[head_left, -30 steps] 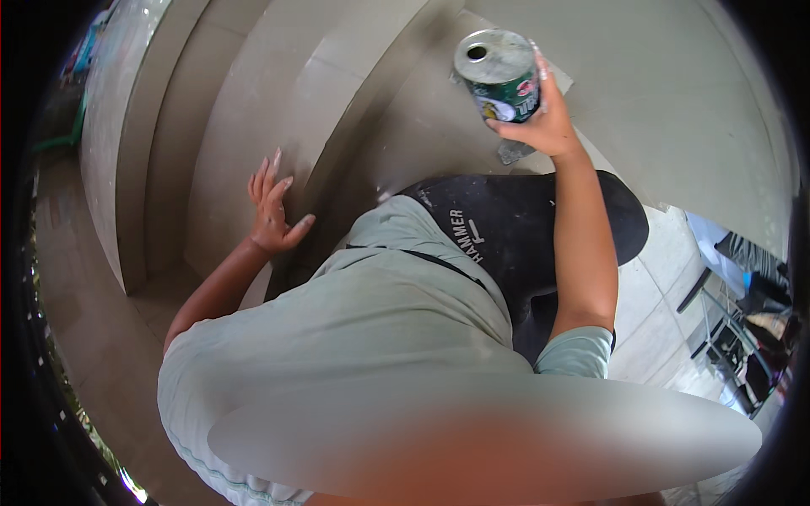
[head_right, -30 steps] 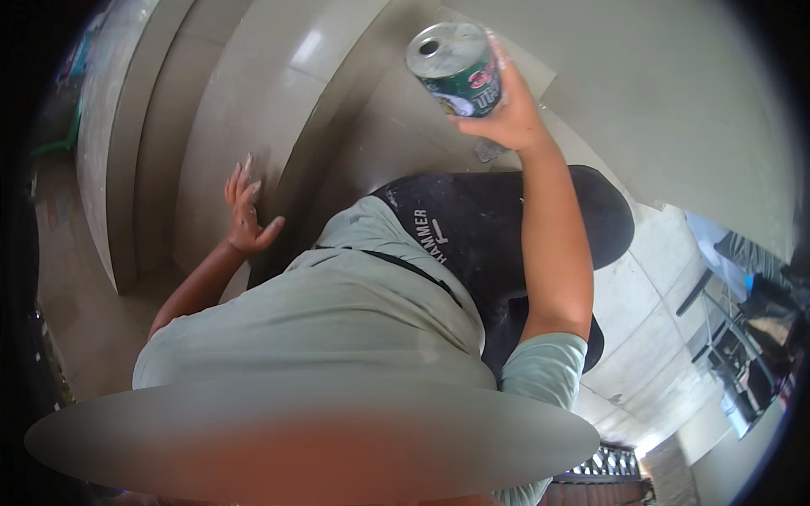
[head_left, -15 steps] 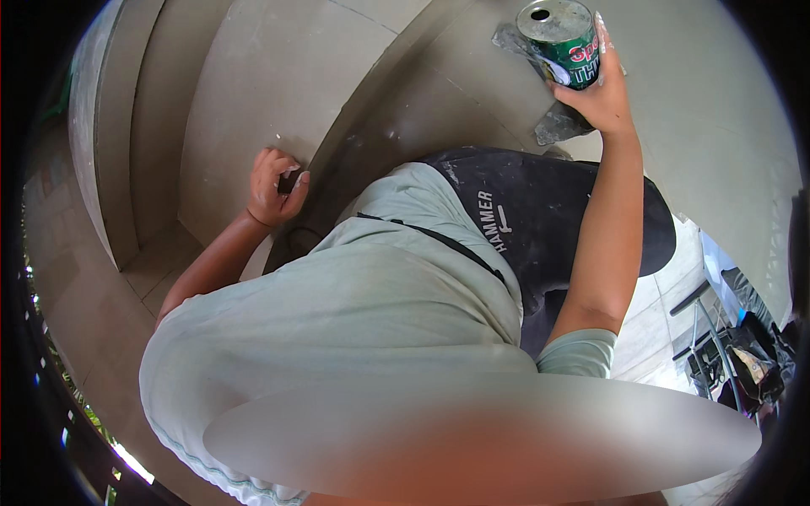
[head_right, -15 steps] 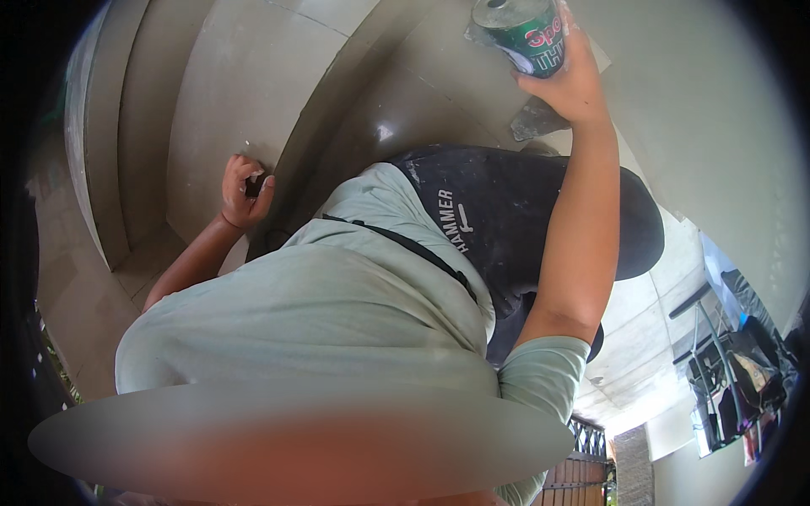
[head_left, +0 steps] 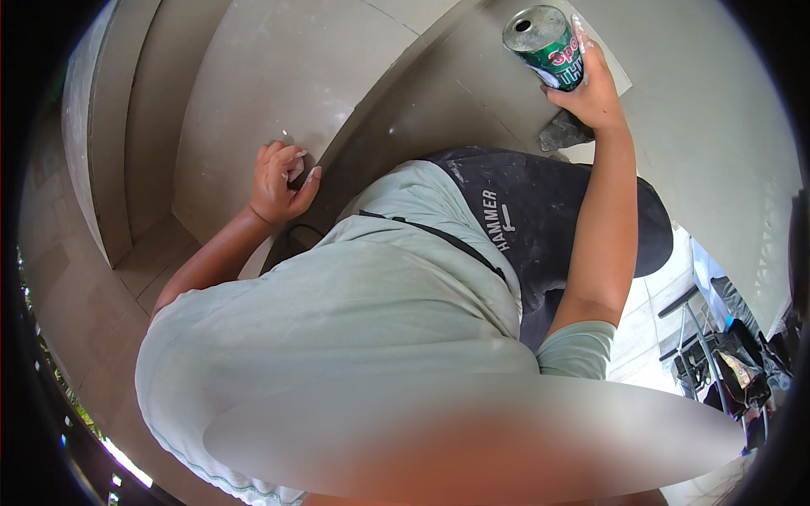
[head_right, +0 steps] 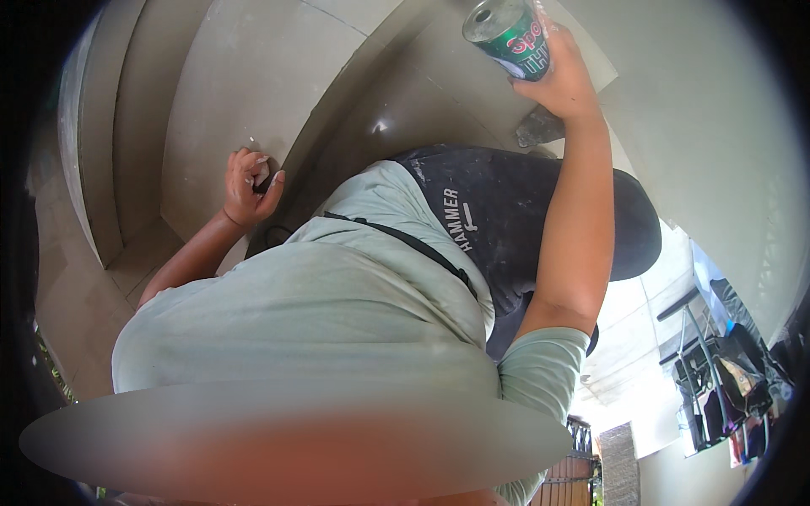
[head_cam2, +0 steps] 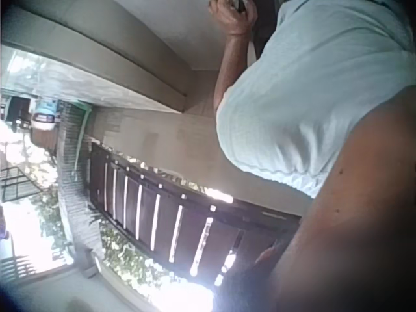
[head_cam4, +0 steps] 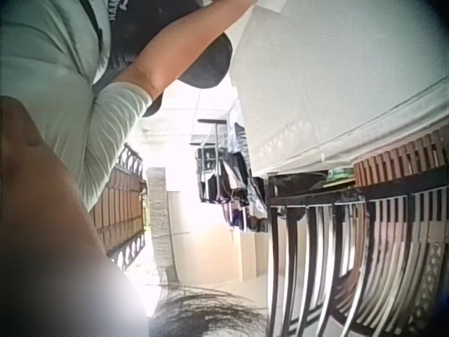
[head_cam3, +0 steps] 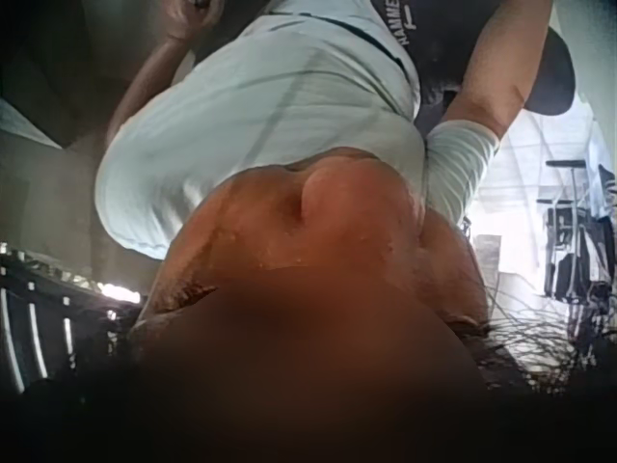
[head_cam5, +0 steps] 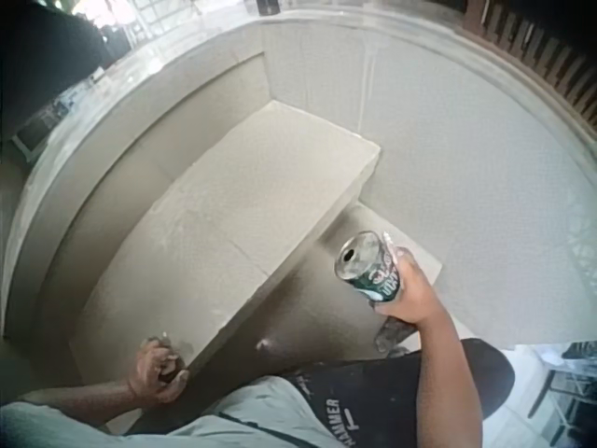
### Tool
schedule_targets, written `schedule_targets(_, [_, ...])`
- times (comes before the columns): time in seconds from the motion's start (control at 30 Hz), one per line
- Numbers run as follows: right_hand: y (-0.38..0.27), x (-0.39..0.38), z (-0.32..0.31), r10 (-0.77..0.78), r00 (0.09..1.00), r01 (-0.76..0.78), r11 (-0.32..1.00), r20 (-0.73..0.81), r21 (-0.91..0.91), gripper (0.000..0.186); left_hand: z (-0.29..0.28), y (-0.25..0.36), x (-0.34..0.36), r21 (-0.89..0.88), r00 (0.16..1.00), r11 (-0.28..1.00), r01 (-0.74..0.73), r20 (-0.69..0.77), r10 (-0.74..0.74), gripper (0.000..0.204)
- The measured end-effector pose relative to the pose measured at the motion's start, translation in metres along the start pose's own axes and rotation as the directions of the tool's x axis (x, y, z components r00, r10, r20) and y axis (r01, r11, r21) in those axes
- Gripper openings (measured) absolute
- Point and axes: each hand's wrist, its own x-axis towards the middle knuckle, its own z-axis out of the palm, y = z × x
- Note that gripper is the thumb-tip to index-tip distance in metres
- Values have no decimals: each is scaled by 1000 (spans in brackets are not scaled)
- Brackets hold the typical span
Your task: The person applies putty or sealant to a crack in a tiled wall or step using a rag.
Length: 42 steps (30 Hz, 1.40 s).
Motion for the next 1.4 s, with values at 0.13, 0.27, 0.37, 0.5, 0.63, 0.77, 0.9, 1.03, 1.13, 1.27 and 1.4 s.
schedule_targets(0.13, [8, 2, 7, -74, 997, 74, 997, 22, 27, 100, -1, 2, 1, 24, 999, 999, -35, -16, 35, 48])
schedule_targets(0.27, [-2, 2, 4, -66, 995, 68, 997, 81, -23, 97, -4, -3, -2, 48, 998, 998, -41, 48, 38, 53])
schedule_targets(0.37, [4, 0, 8, -83, 995, 85, 996, 59, -35, 101, -4, -6, -3, 20, 997, 999, -45, 66, 44, 58])
schedule_targets(0.5, [7, -1, 11, -51, 994, 59, 995, 98, -80, 101, -1, -3, -2, 12, 999, 999, -37, 21, 37, 59])
schedule_targets(0.63, [2, -3, 12, -32, 992, 54, 982, 123, -182, 99, -1, -4, -4, 6, 999, 999, -36, 31, 36, 60])
schedule_targets(0.77, [5, -5, 12, -3, 993, 26, 981, 120, -190, 105, -3, -1, 0, 45, 997, 998, -50, 58, 47, 62])
schedule_targets(0.9, [7, -2, 18, -15, 992, 41, 978, 126, -206, 105, -1, -2, -2, 19, 998, 999, -47, 31, 46, 63])
schedule_targets(1.03, [-4, -2, 12, 34, 987, 13, 956, 155, -292, 99, 1, -1, 4, -3, 998, 999, -54, -26, 54, 61])
schedule_targets(1.13, [-6, -1, 12, 55, 982, 5, 948, 180, -319, 93, 0, -2, 1, 15, 999, 998, -54, 4, 54, 63])
schedule_targets(1.27, [-9, -1, 14, 58, 980, 10, 943, 193, -333, 94, -2, -2, -3, 27, 999, 999, -42, 36, 41, 64])
schedule_targets(1.4, [1, -4, 18, 50, 983, 13, 940, 175, -341, 106, -3, -2, 0, 17, 998, 999, -47, 35, 47, 63])
